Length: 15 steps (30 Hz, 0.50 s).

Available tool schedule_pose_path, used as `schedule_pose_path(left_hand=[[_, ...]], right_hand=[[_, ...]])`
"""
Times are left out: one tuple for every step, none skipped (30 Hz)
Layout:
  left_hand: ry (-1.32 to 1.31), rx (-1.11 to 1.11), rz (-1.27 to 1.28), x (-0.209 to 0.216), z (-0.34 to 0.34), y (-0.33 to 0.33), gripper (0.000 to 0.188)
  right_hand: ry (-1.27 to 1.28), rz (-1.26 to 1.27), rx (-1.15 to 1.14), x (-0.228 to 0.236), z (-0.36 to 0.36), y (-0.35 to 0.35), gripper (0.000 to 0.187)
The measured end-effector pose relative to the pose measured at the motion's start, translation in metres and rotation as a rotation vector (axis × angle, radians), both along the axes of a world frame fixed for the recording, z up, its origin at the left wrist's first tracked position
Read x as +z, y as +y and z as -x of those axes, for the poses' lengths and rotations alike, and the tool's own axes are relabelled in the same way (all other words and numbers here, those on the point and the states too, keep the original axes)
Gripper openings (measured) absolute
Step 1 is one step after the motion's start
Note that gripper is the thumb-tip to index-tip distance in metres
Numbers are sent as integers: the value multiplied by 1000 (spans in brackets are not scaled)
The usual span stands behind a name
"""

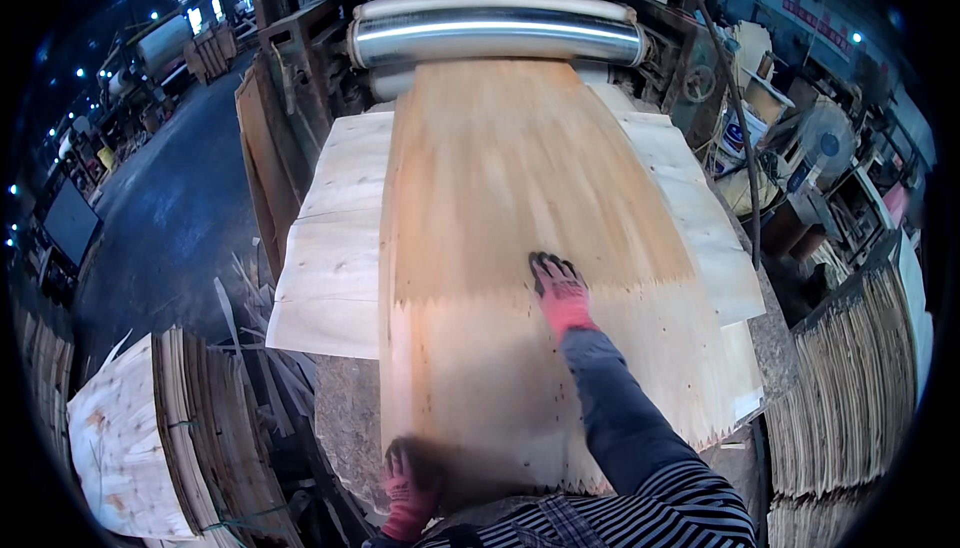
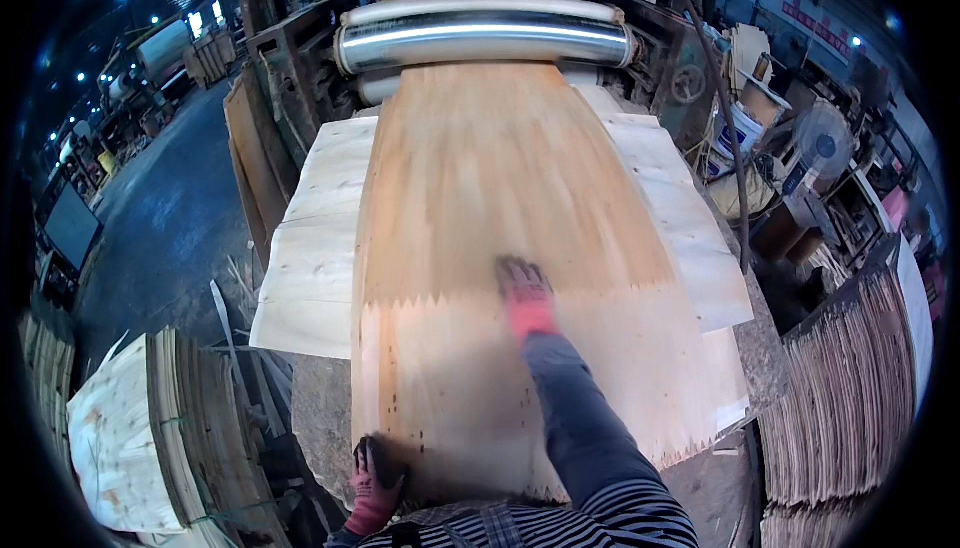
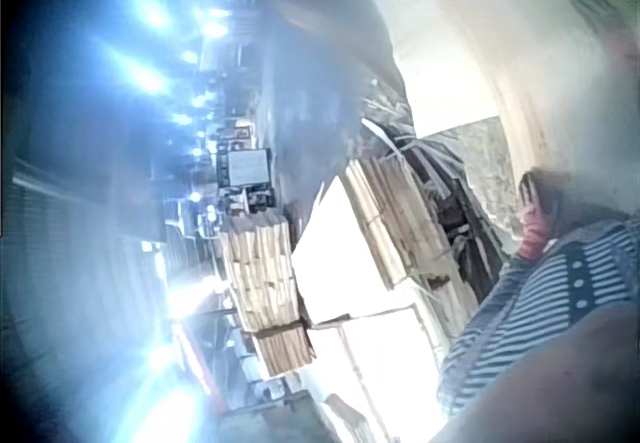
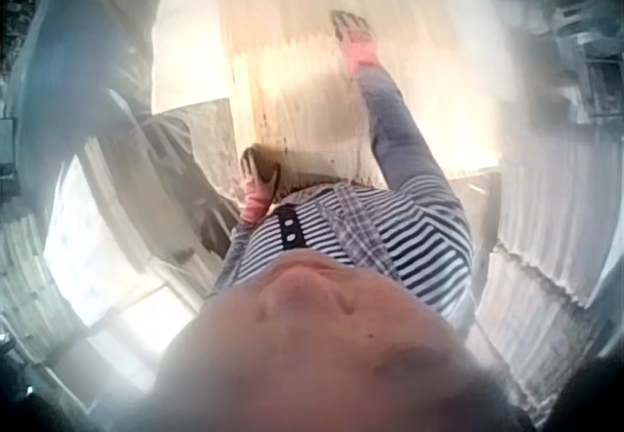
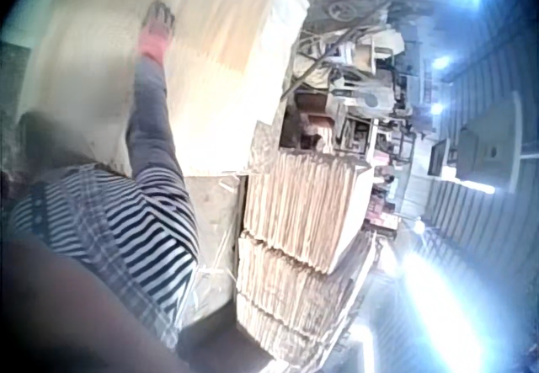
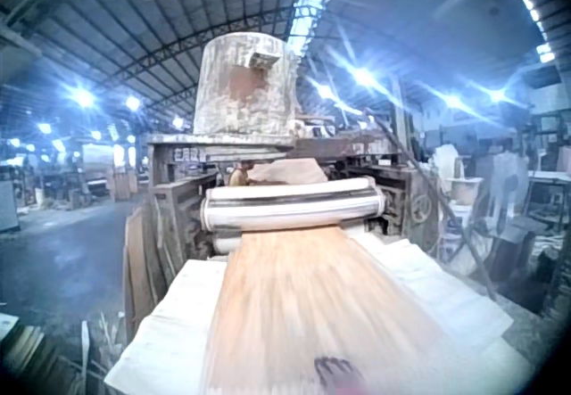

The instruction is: The person repeatedly picks up thin wooden sheets with serrated edges, places them on a roller machine, and wipes the surface with gloved hands. The person stacks processed sheets to the side and continues the cycle with new sheets from a nearby pile.

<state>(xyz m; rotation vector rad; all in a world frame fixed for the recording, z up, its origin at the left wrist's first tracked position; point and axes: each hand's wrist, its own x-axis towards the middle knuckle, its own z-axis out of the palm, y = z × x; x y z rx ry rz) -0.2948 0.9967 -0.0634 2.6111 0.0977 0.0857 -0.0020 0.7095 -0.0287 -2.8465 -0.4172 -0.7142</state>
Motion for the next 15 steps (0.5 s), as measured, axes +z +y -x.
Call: schedule_pose_path(left_hand=[[0, -8, -14, -3, -2, -2, 86], [-4, -4, -33, -5, -6, -2, 85], [-15, 10, 43, -8, -12, 1, 84], [-19, 34, 121, -12, -14, 6, 83], [-20, 60, 202, -14, -13, 11, 83], [-2, 63, 179, -7, -16, 10, 82], [16, 67, 155, 5, -21, 9, 81], [37, 69, 129, 11, -22, 9, 80], [67, 101, 151, 4, -26, 14, 79], [117, 118, 288, -2, -31, 22, 80], [171, 135, 420, -4, -38, 32, 80], [228, 155, 550, -7, -42, 36, 80], [167, 89, 396, -8, -43, 35, 77], [106, 23, 248, -10, -42, 32, 74], [41, -38, 101, -15, -41, 32, 71]], right_hand=[[3, 36, -69, 1, -1, 2, 49], [2, 66, -126, 1, -6, 13, 49], [2, 96, -190, 2, -7, 20, 50], [16, 36, -101, 8, 3, 30, 51], [33, -19, -10, 18, 26, 39, 52], [47, -66, 70, 26, 50, 40, 53], [87, -107, 76, 24, 71, 36, 54], [127, -150, 81, 19, 94, 30, 55], [181, -142, 43, 17, 119, 20, 56], [237, -138, 3, 14, 145, 10, 57], [294, -139, -39, 10, 170, 1, 58], [302, -118, -34, 6, 193, -9, 60], [307, -99, -26, 3, 215, -17, 62], [316, -75, -20, 1, 235, -23, 64], [338, -24, -18, 3, 254, -26, 65]])
